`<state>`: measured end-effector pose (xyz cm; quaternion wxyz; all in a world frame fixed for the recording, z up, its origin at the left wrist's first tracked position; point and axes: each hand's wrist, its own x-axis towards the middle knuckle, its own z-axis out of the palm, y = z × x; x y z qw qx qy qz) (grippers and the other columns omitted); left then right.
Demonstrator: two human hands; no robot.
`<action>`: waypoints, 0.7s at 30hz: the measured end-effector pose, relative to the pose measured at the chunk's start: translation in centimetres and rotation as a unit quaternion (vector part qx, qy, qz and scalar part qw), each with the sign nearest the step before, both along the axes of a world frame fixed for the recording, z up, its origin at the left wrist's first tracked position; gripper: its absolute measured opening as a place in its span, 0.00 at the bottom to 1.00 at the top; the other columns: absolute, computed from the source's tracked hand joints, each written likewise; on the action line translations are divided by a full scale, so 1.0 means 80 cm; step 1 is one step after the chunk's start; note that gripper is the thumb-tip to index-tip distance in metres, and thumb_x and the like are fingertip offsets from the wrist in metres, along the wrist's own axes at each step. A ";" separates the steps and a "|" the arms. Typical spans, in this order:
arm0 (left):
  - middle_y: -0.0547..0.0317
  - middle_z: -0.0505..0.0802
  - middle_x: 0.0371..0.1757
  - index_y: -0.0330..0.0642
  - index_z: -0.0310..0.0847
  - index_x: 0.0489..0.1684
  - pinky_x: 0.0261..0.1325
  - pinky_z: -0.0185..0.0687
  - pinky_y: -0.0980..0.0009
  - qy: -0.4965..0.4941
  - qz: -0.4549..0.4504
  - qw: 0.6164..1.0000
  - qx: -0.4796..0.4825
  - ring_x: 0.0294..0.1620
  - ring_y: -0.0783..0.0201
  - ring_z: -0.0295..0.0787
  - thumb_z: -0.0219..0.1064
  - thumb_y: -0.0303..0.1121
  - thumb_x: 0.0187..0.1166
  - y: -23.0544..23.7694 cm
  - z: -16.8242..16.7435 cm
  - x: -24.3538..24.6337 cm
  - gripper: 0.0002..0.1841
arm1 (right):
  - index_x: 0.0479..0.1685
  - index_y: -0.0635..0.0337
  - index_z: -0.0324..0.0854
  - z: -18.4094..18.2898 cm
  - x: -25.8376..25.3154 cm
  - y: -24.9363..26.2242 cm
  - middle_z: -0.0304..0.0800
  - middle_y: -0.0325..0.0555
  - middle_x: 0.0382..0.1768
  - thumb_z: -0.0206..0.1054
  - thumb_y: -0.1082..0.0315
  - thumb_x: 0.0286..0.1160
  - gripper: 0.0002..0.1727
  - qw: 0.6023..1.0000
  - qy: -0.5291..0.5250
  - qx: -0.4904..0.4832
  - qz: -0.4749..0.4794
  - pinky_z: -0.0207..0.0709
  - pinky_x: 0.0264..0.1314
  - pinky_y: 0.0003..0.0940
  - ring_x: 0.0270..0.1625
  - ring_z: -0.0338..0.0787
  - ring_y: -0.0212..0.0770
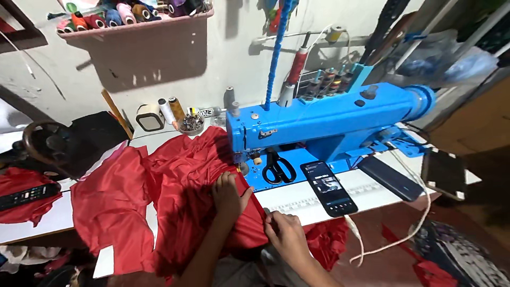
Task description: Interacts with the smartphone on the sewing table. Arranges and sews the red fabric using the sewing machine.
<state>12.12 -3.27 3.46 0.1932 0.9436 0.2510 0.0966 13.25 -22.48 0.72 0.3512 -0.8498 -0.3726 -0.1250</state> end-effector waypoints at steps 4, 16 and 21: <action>0.40 0.78 0.81 0.36 0.78 0.73 0.86 0.56 0.43 -0.016 -0.009 1.000 -0.002 0.88 0.42 0.65 0.65 0.64 0.75 0.004 -0.004 -0.003 0.40 | 0.32 0.57 0.87 0.007 0.012 0.001 0.84 0.38 0.17 0.64 0.59 0.71 0.12 0.998 0.043 -0.001 0.047 0.79 0.37 0.47 0.22 0.86 0.40; 0.41 0.74 0.85 0.38 0.76 0.77 0.88 0.53 0.43 -0.023 -0.050 0.998 0.018 0.91 0.43 0.60 0.66 0.64 0.73 0.016 -0.013 -0.009 0.42 | 0.46 0.46 0.97 0.004 0.139 0.081 0.91 0.40 0.68 0.59 0.73 0.75 0.18 0.963 -0.069 -0.031 0.260 0.76 0.61 0.60 0.68 0.86 0.57; 0.46 0.73 0.87 0.40 0.74 0.80 0.89 0.53 0.45 0.007 -0.087 0.996 0.032 0.92 0.47 0.58 0.62 0.66 0.75 0.031 -0.012 -0.015 0.42 | 0.47 0.51 0.96 -0.006 0.130 0.080 0.96 0.35 0.59 0.58 0.73 0.75 0.18 0.964 -0.075 -0.004 0.255 0.76 0.61 0.56 0.66 0.88 0.52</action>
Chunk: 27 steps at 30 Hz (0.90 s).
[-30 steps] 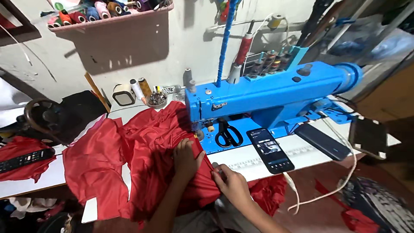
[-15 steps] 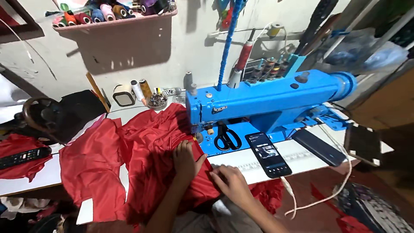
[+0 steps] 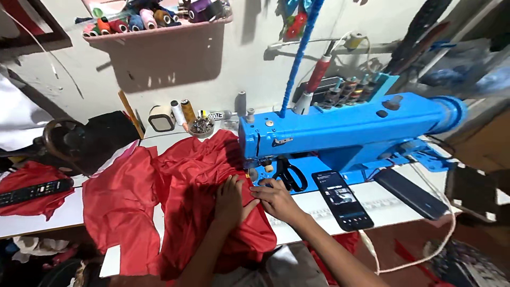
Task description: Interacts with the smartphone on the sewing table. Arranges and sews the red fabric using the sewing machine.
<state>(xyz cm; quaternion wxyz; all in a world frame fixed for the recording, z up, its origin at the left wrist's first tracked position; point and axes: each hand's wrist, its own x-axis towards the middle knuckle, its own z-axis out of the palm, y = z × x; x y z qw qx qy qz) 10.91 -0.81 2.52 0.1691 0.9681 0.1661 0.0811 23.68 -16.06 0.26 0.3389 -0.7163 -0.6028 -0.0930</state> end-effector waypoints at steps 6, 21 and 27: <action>0.46 0.71 0.88 0.39 0.72 0.81 0.88 0.52 0.45 0.015 -0.018 1.000 0.016 0.92 0.48 0.58 0.60 0.66 0.77 0.011 0.003 0.002 0.42 | 0.50 0.52 0.93 0.001 -0.003 0.001 0.94 0.36 0.63 0.56 0.72 0.75 0.18 1.000 0.006 -0.008 -0.014 0.75 0.65 0.53 0.68 0.87 0.51; 0.44 0.67 0.90 0.39 0.65 0.86 0.91 0.44 0.45 0.090 -0.027 0.996 0.007 0.94 0.47 0.51 0.58 0.68 0.78 0.048 0.022 0.032 0.46 | 0.58 0.46 0.94 0.014 0.005 0.021 0.90 0.54 0.50 0.61 0.75 0.74 0.21 0.996 -0.001 -0.060 -0.060 0.80 0.53 0.56 0.54 0.87 0.59; 0.44 0.74 0.86 0.39 0.74 0.79 0.88 0.53 0.43 0.066 -0.021 0.997 0.025 0.92 0.46 0.59 0.61 0.71 0.73 0.063 0.020 0.044 0.46 | 0.62 0.45 0.92 0.008 0.003 0.025 0.89 0.55 0.48 0.61 0.74 0.74 0.22 0.994 -0.025 -0.057 -0.085 0.80 0.51 0.55 0.51 0.88 0.59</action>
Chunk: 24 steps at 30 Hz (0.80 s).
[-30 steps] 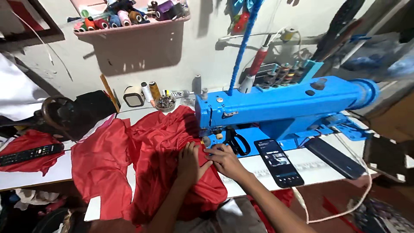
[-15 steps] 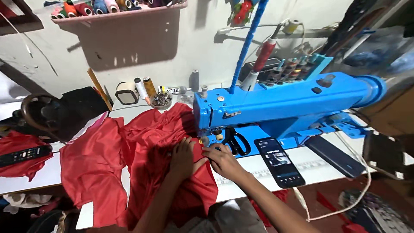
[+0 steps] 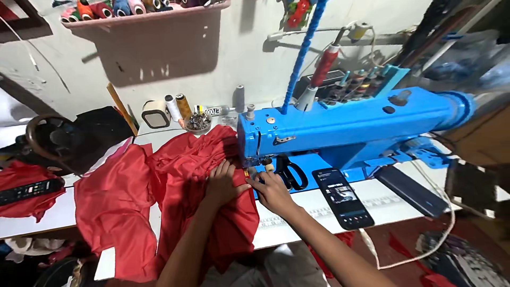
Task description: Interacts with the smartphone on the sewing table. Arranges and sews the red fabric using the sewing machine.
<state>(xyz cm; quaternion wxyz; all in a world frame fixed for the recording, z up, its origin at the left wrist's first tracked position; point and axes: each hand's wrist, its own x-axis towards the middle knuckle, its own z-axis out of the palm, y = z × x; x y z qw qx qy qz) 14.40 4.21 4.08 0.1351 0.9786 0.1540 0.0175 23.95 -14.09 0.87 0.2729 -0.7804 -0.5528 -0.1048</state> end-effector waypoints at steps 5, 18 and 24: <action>0.39 0.91 0.65 0.33 0.90 0.51 0.70 0.78 0.44 -0.148 -0.037 0.984 0.091 0.69 0.40 0.87 0.67 0.48 0.81 -0.031 -0.005 -0.014 0.23 | 0.61 0.46 0.93 -0.001 0.001 0.000 0.90 0.55 0.48 0.60 0.72 0.75 0.21 1.000 0.000 0.012 0.001 0.79 0.50 0.54 0.51 0.88 0.59; 0.45 0.93 0.64 0.37 0.93 0.51 0.75 0.80 0.51 -0.256 -0.088 0.962 0.014 0.71 0.46 0.88 0.61 0.34 0.83 -0.089 -0.049 -0.112 0.15 | 0.47 0.48 0.97 0.001 0.004 -0.015 0.94 0.49 0.57 0.60 0.75 0.74 0.18 0.994 0.068 0.050 0.066 0.77 0.62 0.58 0.62 0.88 0.58; 0.46 0.93 0.65 0.35 0.92 0.55 0.76 0.79 0.52 -0.256 -0.143 0.956 0.008 0.71 0.48 0.88 0.58 0.32 0.85 -0.087 -0.049 -0.118 0.16 | 0.51 0.49 0.96 0.000 0.003 -0.023 0.95 0.41 0.61 0.57 0.75 0.75 0.21 0.992 0.074 0.045 0.094 0.76 0.65 0.56 0.64 0.89 0.54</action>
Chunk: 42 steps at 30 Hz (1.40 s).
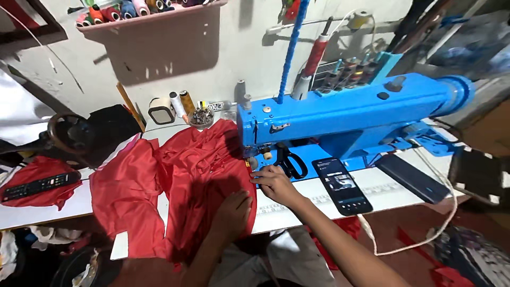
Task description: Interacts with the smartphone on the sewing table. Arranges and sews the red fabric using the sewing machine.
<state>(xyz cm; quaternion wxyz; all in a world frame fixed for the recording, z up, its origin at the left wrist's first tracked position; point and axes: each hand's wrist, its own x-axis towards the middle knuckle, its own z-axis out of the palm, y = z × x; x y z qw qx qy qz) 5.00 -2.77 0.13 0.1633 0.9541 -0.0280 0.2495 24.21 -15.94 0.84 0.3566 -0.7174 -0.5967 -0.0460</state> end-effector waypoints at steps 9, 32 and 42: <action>0.50 0.94 0.65 0.37 0.92 0.56 0.77 0.77 0.51 -0.016 -0.019 1.000 0.016 0.73 0.50 0.87 0.57 0.34 0.86 0.003 -0.005 -0.010 0.17 | 0.55 0.50 0.95 -0.006 -0.005 -0.009 0.93 0.38 0.64 0.60 0.56 0.85 0.18 1.000 0.018 0.016 0.010 0.74 0.68 0.51 0.66 0.88 0.50; 0.53 0.93 0.65 0.44 0.93 0.56 0.74 0.78 0.48 0.014 0.017 1.000 -0.010 0.70 0.51 0.88 0.60 0.45 0.84 0.002 -0.001 -0.013 0.19 | 0.51 0.47 0.96 -0.007 -0.004 -0.009 0.93 0.38 0.65 0.61 0.53 0.86 0.18 1.000 -0.003 0.008 0.023 0.76 0.66 0.51 0.67 0.87 0.50; 0.48 0.92 0.63 0.62 0.91 0.63 0.71 0.77 0.47 0.020 -0.004 0.999 0.039 0.68 0.48 0.87 0.53 0.49 0.88 0.001 0.000 -0.014 0.19 | 0.51 0.47 0.96 -0.009 -0.004 -0.008 0.93 0.37 0.64 0.59 0.58 0.85 0.17 1.000 -0.009 0.006 0.018 0.76 0.66 0.49 0.66 0.87 0.49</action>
